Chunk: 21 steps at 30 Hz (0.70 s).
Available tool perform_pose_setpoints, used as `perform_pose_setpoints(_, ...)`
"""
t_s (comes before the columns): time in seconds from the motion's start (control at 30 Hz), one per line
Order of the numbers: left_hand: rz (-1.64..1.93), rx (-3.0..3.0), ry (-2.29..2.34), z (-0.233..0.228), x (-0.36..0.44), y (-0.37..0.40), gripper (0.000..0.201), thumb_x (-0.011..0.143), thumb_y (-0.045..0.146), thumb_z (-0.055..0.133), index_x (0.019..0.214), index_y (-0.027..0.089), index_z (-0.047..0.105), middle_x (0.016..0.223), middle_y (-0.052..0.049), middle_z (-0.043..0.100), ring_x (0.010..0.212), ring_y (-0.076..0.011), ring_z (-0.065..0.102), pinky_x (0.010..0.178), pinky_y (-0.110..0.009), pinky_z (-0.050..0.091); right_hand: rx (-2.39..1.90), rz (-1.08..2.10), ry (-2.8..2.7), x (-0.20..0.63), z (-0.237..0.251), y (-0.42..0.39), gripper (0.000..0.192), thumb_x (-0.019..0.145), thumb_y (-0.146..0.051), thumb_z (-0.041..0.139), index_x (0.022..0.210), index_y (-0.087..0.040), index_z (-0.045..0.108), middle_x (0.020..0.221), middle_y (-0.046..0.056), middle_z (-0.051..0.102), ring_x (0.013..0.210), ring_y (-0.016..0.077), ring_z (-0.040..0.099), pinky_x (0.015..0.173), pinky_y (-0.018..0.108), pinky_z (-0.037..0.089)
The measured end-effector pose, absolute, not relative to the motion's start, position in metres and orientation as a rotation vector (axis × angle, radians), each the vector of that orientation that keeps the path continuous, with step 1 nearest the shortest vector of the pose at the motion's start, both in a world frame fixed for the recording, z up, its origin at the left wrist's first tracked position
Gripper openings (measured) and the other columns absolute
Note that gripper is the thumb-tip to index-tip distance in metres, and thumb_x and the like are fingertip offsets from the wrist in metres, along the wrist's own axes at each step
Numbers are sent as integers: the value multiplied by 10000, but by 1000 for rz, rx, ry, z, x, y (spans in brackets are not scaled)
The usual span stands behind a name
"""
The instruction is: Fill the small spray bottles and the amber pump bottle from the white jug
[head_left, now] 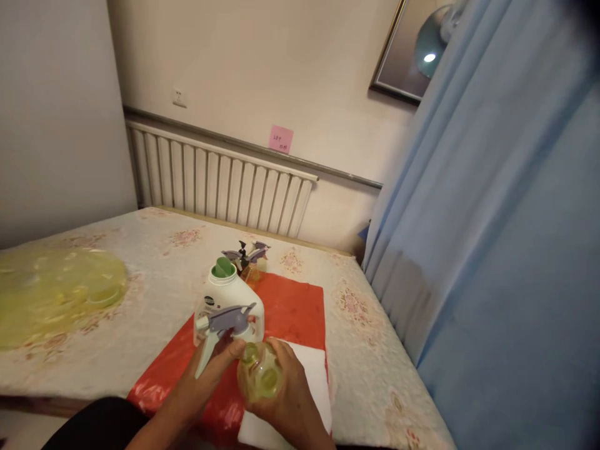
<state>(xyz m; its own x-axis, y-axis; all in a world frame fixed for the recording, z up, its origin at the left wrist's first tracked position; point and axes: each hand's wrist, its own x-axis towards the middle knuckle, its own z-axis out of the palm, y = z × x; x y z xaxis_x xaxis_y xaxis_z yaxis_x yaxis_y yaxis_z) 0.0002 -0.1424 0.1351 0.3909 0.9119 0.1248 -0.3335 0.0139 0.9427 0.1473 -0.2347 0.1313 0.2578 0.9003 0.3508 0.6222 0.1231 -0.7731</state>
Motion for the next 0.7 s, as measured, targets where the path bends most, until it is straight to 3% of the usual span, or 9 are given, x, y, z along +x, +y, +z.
perform_pose_setpoints(0.2, 927, 1062, 525, 122, 2, -145, 426, 785, 388, 768, 1179, 239, 707, 1235, -81, 700, 1271, -310, 546, 1141, -445, 354, -1520, 362, -1408, 143, 121, -232, 738, 513, -180, 821, 1212, -240, 593, 1094, 56, 670, 978, 271, 643, 871, 365, 547)
perform_pose_setpoints(0.43, 905, 934, 459, 126, 5, -152, 380, 745, 405, 795, 1078, 228, 740, 1096, -80, 744, 1177, -328, 616, 1052, -441, 456, -1456, 553, -1318, 144, 114, -229, 825, 431, -197, 875, 1214, -225, 618, 1105, 64, 681, 974, 288, 664, 862, 381, 560)
perform_pose_setpoints(0.53, 896, 900, 469, 129, 7, -151, 371, 735, 399, 799, 1051, 214, 740, 1083, -91, 747, 1142, -344, 634, 1015, -465, 483, -1383, 704, -1247, 143, 122, -231, 799, 419, -213, 880, 1180, -212, 638, 1097, 57, 688, 976, 281, 666, 873, 374, 551)
perform_pose_setpoints(0.7, 1015, 883, 543, 144, 11, -148, 509, 650, 384, 858, 1108, 217, 713, 1115, -84, 743, 1167, -342, 624, 1029, -448, 478, -1295, 1070, -1063, 140, 134, -236, 742, 402, -225, 895, 1107, -206, 664, 991, 11, 718, 897, 270, 689, 743, 335, 562)
